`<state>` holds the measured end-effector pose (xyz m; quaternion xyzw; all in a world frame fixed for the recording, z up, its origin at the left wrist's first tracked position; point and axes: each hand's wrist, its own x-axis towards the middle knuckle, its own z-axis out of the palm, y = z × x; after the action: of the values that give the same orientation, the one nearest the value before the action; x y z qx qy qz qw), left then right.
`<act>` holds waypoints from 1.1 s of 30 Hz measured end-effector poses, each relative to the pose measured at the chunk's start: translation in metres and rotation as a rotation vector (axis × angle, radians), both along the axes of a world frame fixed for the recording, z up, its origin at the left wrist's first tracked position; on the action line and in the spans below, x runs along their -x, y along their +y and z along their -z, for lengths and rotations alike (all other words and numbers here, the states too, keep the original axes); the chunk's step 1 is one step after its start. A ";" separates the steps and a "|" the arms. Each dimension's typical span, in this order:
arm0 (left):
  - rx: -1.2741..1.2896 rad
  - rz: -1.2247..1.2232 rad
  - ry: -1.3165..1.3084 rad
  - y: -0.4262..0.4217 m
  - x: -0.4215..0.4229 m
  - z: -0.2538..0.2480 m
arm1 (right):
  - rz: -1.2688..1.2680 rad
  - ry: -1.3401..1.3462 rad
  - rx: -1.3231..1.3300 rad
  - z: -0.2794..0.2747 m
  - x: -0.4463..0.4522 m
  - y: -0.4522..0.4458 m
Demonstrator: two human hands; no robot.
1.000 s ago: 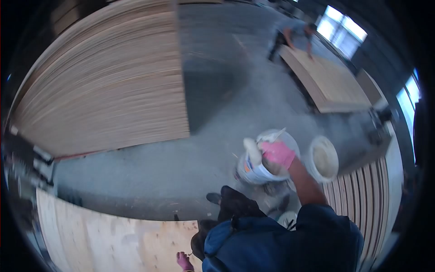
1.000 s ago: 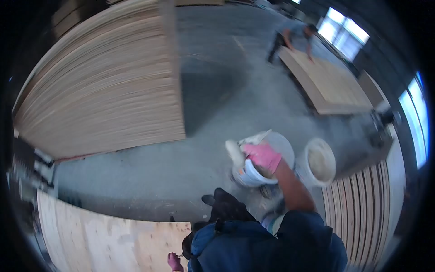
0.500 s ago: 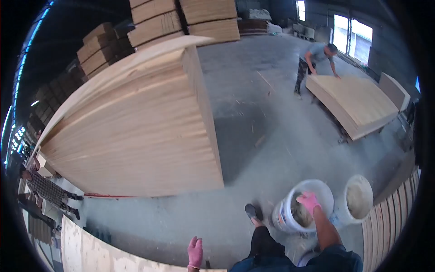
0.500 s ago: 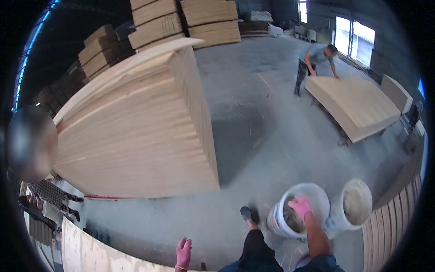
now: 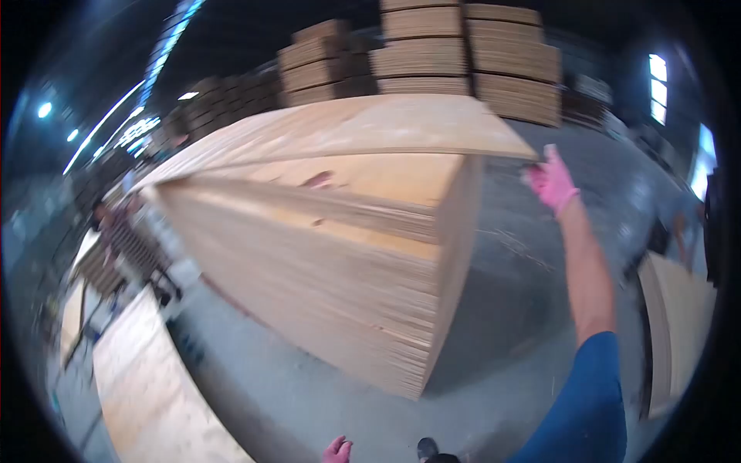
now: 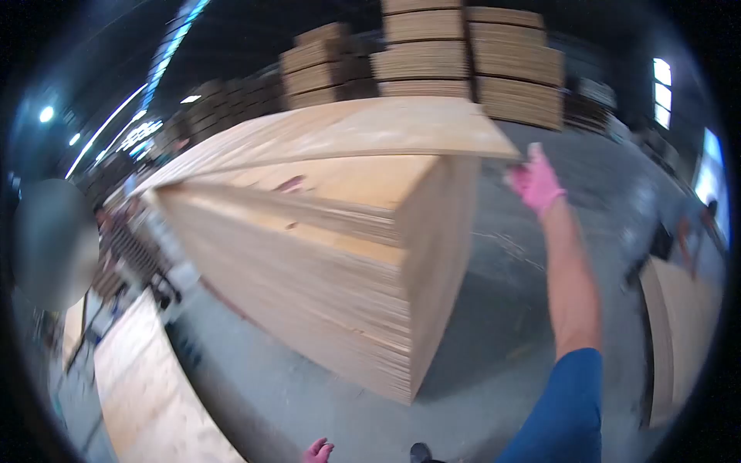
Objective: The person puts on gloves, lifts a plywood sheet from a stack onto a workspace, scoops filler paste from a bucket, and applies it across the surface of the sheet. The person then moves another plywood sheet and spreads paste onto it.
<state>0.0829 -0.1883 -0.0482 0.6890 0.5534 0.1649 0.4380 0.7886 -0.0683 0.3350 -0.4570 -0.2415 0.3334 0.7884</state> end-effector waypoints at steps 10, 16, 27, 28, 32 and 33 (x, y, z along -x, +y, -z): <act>0.147 -0.438 -0.002 -0.057 0.055 0.034 | 0.102 -0.162 0.019 0.001 -0.042 0.056; -0.043 -0.031 -0.543 0.028 -0.034 -0.082 | 0.025 -0.171 -0.102 -0.010 0.155 -0.042; 0.106 0.345 -1.194 -0.073 0.038 -0.392 | -0.157 -0.112 -0.090 -0.022 0.602 -0.275; 0.146 0.298 -1.197 -0.094 0.061 -0.383 | -0.234 -0.198 -0.102 -0.008 0.619 -0.291; 0.066 -0.013 -1.177 -0.168 0.158 -0.333 | -0.373 -0.491 0.002 0.061 0.688 -0.363; -0.018 -0.156 -1.226 -0.190 0.176 -0.318 | -0.657 -0.465 0.114 0.058 0.695 -0.378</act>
<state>-0.0929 -0.3786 0.2695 0.4300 0.2482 0.5670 0.6573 0.0935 -0.4461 0.2766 -0.4619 -0.5277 0.4680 0.5377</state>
